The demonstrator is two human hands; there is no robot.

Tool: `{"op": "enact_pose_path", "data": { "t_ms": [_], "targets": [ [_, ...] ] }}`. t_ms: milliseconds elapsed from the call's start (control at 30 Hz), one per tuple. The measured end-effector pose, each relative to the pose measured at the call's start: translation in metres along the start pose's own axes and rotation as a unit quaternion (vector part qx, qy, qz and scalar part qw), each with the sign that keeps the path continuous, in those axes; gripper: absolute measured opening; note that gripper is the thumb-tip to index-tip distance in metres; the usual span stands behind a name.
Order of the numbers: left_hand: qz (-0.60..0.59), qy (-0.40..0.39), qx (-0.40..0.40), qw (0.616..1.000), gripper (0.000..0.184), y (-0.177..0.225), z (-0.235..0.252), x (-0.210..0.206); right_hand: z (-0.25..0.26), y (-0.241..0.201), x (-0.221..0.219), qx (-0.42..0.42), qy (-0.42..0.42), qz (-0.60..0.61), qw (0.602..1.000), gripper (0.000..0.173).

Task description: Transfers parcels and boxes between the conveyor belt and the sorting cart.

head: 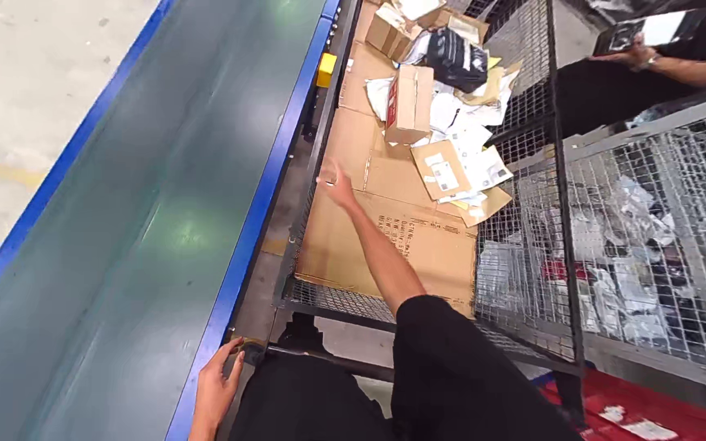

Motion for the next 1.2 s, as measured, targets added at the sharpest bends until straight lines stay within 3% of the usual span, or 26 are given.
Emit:
{"op": "enact_pose_path", "data": {
  "t_ms": [133,300,467,567,700,767,833,933,1000,1100,1167,1200],
  "targets": [
    [-0.008,0.041,0.017,0.999,0.035,-0.029,-0.019,0.009,-0.124,0.027,-0.079,-0.076,-0.023,0.013,0.997,0.069],
    [-0.020,0.147,0.071,0.986,0.030,-0.070,-0.063,0.030,-0.245,0.000,-0.125,-0.099,-0.083,0.011,0.992,0.057],
    [-0.086,0.294,0.171,0.936,0.028,-0.123,-0.122,0.061,-0.248,-0.043,-0.126,0.026,-0.136,-0.053,0.989,0.055],
    [-0.098,0.413,0.255,0.869,0.032,-0.165,-0.164,0.079,-0.223,-0.084,-0.131,0.058,-0.106,-0.119,0.986,0.050],
    [-0.057,0.585,0.376,0.717,0.037,-0.216,-0.250,0.116,-0.225,-0.145,-0.160,0.014,-0.024,-0.229,0.973,0.051],
    [-0.052,0.632,0.437,0.638,0.046,-0.248,-0.303,0.135,-0.248,-0.171,-0.188,0.012,-0.033,-0.250,0.968,0.059],
    [-0.094,0.622,0.496,0.598,0.070,-0.287,-0.351,0.145,-0.271,-0.196,-0.220,0.077,-0.074,-0.242,0.964,0.064],
    [-0.183,0.514,0.550,0.632,0.105,-0.344,-0.390,0.150,-0.314,-0.269,-0.277,0.253,-0.196,-0.180,0.930,0.057],
    [-0.237,0.409,0.554,0.685,0.108,-0.365,-0.384,0.152,-0.352,-0.322,-0.324,0.262,-0.347,-0.062,0.899,0.051],
    [-0.346,0.322,0.467,0.747,0.104,-0.365,-0.346,0.150,-0.423,-0.367,-0.391,0.070,-0.548,0.145,0.821,0.062],
    [-0.442,0.279,0.354,0.775,0.098,-0.340,-0.312,0.142,-0.468,-0.383,-0.416,-0.034,-0.586,0.192,0.787,0.074],
    [-0.479,0.260,0.303,0.781,0.093,-0.323,-0.293,0.135,-0.482,-0.386,-0.422,-0.043,-0.572,0.199,0.794,0.081]
  ]
}}
Point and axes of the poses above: each hand's wrist, its own z-axis towards the middle knuckle, its own x-axis out of the back of the hand, y = z × x, the point moved 1 cm from there along z, towards the middle knuckle, and after that the axes turned 15 degrees about x, right-handed, at the moved point
